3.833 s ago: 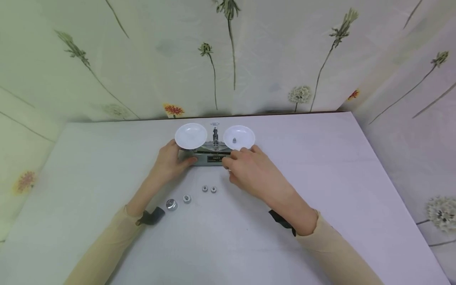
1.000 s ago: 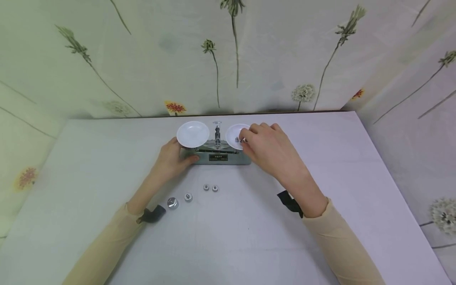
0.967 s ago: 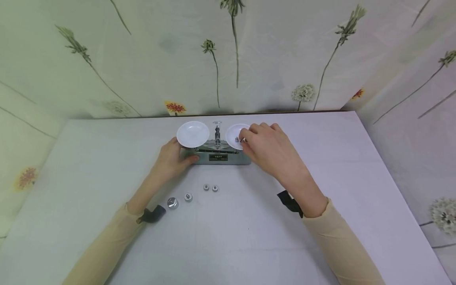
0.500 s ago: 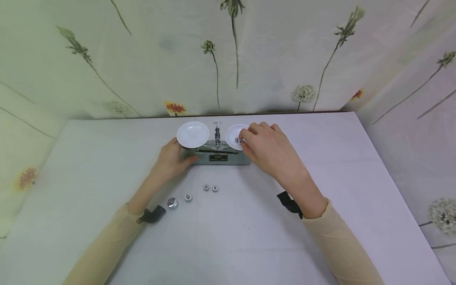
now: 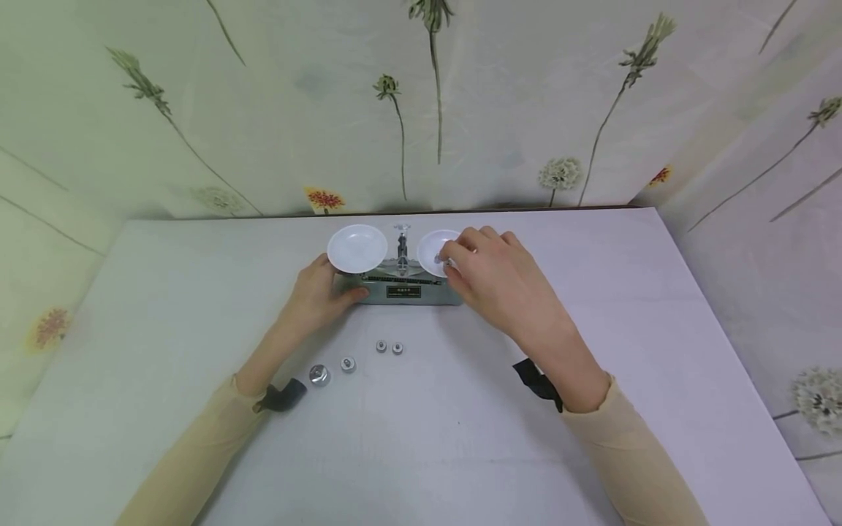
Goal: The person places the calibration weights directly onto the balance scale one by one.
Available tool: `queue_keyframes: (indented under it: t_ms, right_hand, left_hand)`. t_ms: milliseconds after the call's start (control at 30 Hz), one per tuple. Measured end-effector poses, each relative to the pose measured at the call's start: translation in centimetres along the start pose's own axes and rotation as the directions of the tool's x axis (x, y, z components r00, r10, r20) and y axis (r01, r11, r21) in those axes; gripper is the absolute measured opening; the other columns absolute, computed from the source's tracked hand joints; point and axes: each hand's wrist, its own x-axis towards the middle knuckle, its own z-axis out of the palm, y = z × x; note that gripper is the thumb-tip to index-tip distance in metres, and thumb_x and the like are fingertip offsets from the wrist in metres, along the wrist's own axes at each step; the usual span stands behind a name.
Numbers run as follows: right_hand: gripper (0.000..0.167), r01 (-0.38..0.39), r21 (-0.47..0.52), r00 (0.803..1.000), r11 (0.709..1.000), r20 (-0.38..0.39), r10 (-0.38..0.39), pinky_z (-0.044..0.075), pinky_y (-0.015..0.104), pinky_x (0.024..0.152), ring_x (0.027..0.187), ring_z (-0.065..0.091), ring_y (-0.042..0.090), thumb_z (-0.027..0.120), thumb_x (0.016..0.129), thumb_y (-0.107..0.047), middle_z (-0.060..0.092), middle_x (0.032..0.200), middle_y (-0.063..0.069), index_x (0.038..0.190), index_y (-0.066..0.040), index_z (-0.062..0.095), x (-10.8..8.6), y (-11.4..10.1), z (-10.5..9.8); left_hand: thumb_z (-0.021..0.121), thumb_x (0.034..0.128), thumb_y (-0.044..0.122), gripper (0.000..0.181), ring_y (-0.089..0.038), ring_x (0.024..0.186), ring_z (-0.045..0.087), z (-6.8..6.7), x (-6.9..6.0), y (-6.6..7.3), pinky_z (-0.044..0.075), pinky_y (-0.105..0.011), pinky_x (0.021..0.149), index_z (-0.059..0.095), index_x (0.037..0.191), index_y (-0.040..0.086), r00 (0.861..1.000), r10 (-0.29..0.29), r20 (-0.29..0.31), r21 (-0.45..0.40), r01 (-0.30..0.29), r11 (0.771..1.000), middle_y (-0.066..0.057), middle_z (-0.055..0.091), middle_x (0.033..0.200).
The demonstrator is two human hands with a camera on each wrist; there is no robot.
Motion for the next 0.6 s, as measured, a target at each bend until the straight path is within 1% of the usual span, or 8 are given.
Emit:
queue_keyframes:
  t_ms: [133, 267, 400, 600]
  right_hand:
    - [0.018, 0.021, -0.005, 0.999, 1.0, -0.032, -0.021, 0.052, 0.046, 0.083, 0.102, 0.068, 0.029, 0.078, 0.097, -0.008, 0.077, 0.112, 0.008, 0.114, -0.013, 0.077, -0.1, -0.1, 0.0]
    - [0.019, 0.059, -0.001, 0.997, 0.998, -0.051, -0.059, 0.052, 0.046, 0.083, 0.1, 0.068, 0.029, 0.078, 0.095, -0.007, 0.076, 0.109, 0.007, 0.114, -0.012, 0.076, -0.2, -0.4, 0.0]
    - [0.02, 0.102, 0.016, 0.994, 0.995, -0.044, -0.101, 0.052, 0.044, 0.082, 0.096, 0.068, 0.028, 0.078, 0.094, -0.004, 0.075, 0.107, 0.007, 0.113, -0.011, 0.076, -0.3, -0.8, 0.0]
    - [0.018, 0.175, 0.022, 0.984, 0.984, -0.018, -0.175, 0.052, 0.041, 0.083, 0.09, 0.067, 0.025, 0.08, 0.094, -0.007, 0.074, 0.103, 0.005, 0.111, -0.011, 0.076, -0.5, -1.6, 0.1]
  left_hand:
    - [0.087, 0.092, 0.019, 0.059, -0.041, 0.137, 0.061, 0.0, 0.0, 0.0, 0.051, -0.055, 0.119, 0.064, 0.142, -0.004, 1.0, 0.005, -0.005, -0.002, -0.005, 1.0, -0.024, 0.066, 0.143]
    - [0.086, 0.0923, 0.02, 0.058, -0.041, 0.137, 0.061, 0.0, 0.1, -0.1, 0.051, -0.055, 0.119, 0.065, 0.14, -0.004, 1.0, 0.012, -0.007, 0.002, -0.012, 1.0, -0.025, 0.066, 0.142]
    - [0.087, 0.092, 0.02, 0.06, -0.041, 0.138, 0.061, 0.0, 0.1, -0.1, 0.05, -0.055, 0.12, 0.064, 0.142, -0.004, 1.0, 0.0, -0.001, -0.006, 0.0, 1.0, -0.025, 0.066, 0.143]
    - [0.087, 0.0913, 0.021, 0.065, -0.041, 0.139, 0.061, 0.2, 0.1, -0.4, 0.049, -0.057, 0.121, 0.061, 0.145, -0.002, 1.0, 0.011, -0.007, 0.0, -0.011, 1.0, -0.024, 0.066, 0.143]
